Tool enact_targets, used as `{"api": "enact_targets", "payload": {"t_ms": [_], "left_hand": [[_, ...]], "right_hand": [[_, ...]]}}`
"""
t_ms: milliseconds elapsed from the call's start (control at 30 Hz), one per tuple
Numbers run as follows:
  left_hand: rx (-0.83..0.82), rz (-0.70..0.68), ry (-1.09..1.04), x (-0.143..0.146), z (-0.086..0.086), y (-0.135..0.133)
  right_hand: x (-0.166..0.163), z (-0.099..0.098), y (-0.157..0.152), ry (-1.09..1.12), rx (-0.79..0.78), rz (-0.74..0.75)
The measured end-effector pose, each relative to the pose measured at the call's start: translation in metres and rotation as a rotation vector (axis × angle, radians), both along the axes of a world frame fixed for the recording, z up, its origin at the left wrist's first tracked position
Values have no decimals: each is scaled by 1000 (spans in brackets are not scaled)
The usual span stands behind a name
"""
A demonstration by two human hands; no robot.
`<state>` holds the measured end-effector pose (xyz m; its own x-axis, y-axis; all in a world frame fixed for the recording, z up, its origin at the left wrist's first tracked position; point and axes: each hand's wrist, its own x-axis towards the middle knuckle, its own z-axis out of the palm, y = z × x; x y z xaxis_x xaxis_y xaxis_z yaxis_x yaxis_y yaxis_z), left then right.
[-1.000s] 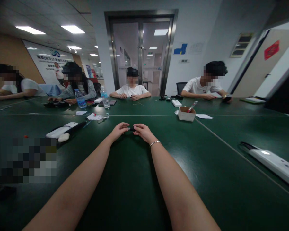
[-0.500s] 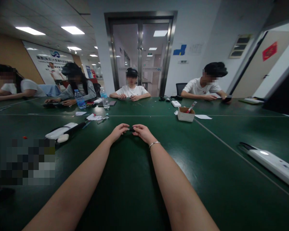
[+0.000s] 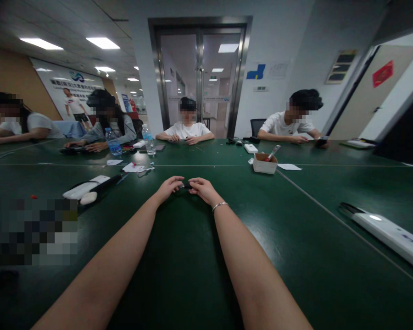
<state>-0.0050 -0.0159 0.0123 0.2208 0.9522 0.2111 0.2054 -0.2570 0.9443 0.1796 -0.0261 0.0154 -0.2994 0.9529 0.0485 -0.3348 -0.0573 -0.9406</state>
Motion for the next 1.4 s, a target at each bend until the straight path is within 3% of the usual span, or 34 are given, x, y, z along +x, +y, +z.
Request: {"api": "enact_targets", "payload": {"t_ms": [900,1067,1400], "left_hand": [[105,-31,2,-1,-1,-2],[19,-38,6,1,0,-2],[12,-30,-6,2,3,-4]], "right_hand": [[0,1,0,-3,-6,-10],[0,1,0,7,-13,-20],[0,0,0,-2,-3,-8]]}}
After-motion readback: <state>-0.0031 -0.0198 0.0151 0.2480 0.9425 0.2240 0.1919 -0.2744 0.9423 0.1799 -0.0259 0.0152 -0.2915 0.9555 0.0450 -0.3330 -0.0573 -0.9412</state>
